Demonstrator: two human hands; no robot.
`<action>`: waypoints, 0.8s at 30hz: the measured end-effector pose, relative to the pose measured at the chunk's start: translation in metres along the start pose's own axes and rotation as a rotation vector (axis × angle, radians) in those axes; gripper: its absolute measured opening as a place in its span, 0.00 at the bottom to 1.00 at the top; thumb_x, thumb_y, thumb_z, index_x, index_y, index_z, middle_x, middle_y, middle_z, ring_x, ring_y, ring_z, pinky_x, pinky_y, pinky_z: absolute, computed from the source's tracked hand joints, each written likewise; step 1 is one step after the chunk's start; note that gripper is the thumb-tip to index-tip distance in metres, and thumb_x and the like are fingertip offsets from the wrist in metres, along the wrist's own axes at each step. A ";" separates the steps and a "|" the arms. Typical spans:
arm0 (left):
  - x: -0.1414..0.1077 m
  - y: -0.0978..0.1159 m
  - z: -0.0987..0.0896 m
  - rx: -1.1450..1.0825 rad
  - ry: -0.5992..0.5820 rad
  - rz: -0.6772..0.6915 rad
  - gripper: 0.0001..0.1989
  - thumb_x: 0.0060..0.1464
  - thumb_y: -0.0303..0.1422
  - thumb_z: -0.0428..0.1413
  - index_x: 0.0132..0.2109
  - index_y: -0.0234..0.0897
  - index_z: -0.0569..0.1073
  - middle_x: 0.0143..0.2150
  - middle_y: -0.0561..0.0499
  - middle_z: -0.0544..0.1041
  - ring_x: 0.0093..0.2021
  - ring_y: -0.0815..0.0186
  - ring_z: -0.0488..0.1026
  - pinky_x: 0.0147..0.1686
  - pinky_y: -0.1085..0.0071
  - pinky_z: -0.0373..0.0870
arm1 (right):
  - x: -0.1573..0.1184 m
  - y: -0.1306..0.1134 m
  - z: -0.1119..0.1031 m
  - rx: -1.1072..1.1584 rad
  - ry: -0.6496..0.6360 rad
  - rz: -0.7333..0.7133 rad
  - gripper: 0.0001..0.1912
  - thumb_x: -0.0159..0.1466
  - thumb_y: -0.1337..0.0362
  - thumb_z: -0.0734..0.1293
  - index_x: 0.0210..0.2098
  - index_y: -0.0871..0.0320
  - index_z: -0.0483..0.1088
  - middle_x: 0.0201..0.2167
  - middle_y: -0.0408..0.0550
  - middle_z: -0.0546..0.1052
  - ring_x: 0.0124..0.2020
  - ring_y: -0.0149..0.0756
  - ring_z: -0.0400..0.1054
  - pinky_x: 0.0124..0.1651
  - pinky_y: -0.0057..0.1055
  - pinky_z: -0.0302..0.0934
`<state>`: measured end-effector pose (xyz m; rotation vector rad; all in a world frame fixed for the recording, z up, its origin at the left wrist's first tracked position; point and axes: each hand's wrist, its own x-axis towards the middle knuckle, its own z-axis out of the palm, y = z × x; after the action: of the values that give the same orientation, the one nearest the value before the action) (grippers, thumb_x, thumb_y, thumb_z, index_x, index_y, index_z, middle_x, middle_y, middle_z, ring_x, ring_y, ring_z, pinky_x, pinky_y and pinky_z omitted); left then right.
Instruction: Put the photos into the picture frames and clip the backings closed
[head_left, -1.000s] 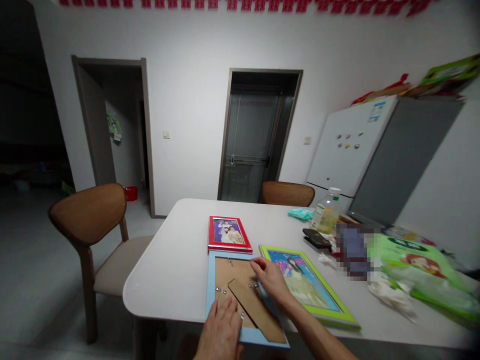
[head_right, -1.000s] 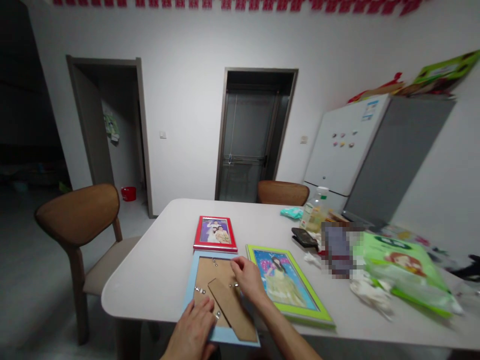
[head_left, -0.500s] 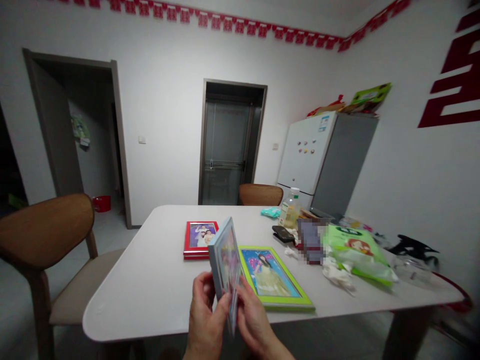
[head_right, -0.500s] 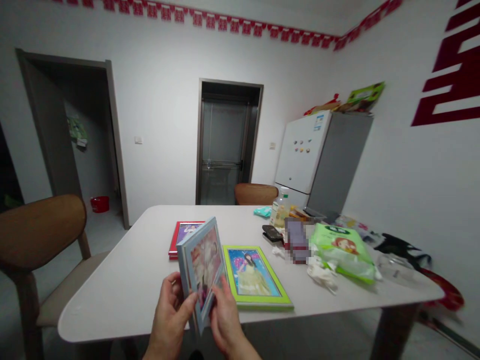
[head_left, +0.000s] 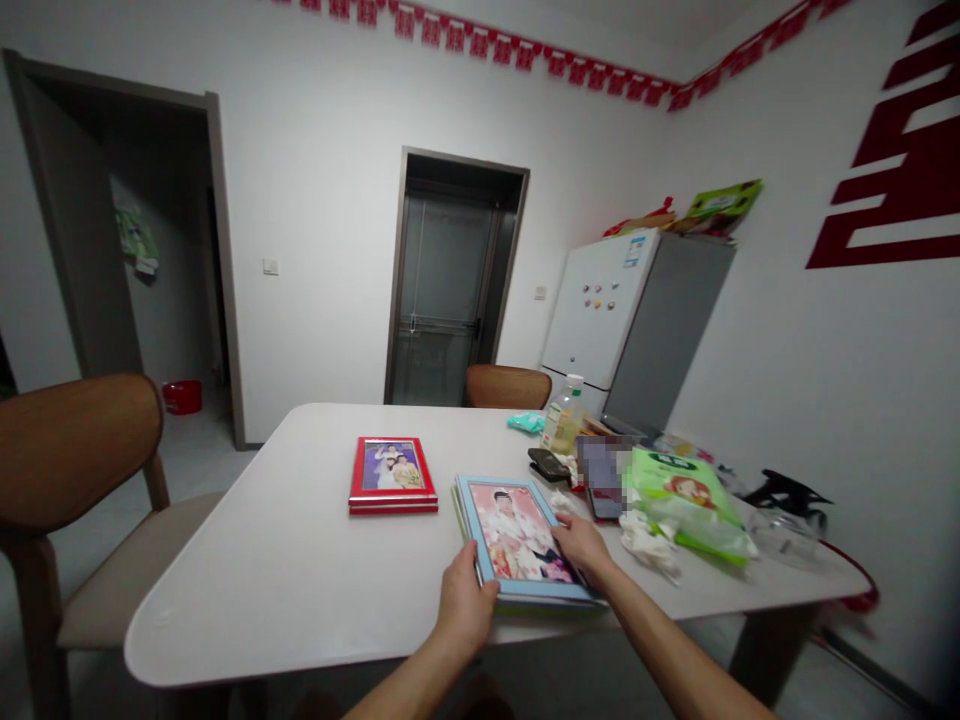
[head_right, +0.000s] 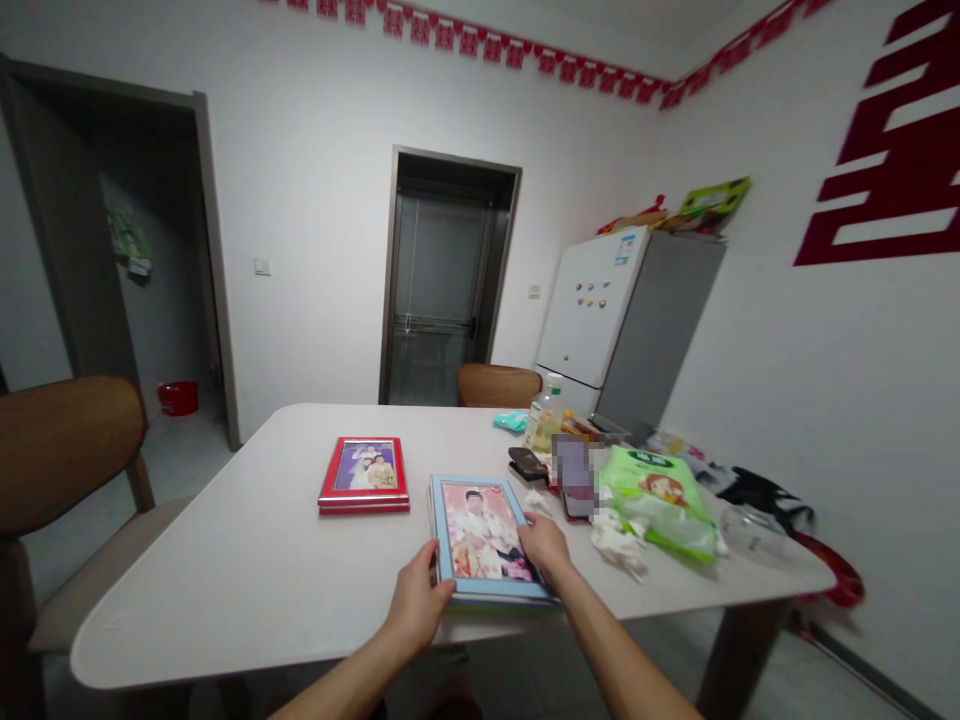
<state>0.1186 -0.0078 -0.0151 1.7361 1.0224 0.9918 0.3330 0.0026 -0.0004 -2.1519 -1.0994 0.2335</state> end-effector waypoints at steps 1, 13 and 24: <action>0.001 -0.001 -0.001 0.006 0.000 -0.002 0.25 0.40 0.21 0.52 0.50 0.36 0.63 0.47 0.46 0.71 0.48 0.60 0.67 0.49 0.65 0.60 | 0.001 0.001 0.001 -0.039 0.004 -0.009 0.17 0.48 0.70 0.59 0.36 0.64 0.71 0.34 0.56 0.75 0.37 0.42 0.68 0.37 0.31 0.58; 0.009 -0.047 -0.091 -0.135 0.199 -0.133 0.24 0.45 0.27 0.52 0.51 0.29 0.59 0.53 0.37 0.63 0.52 0.60 0.62 0.50 0.65 0.57 | -0.035 -0.135 0.094 -0.195 -0.163 -0.631 0.19 0.52 0.67 0.60 0.44 0.58 0.66 0.45 0.49 0.70 0.46 0.35 0.62 0.48 0.27 0.51; 0.015 -0.064 -0.128 -0.538 0.328 -0.328 0.15 0.46 0.34 0.54 0.40 0.29 0.66 0.38 0.41 0.74 0.40 0.62 0.72 0.40 0.68 0.67 | -0.063 -0.182 0.143 -0.272 -0.199 -0.837 0.11 0.49 0.70 0.62 0.34 0.60 0.68 0.37 0.51 0.68 0.41 0.40 0.58 0.43 0.33 0.50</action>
<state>-0.0073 0.0598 -0.0325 0.9544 1.0751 1.2197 0.1126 0.0986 0.0041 -1.7126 -2.1324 -0.1014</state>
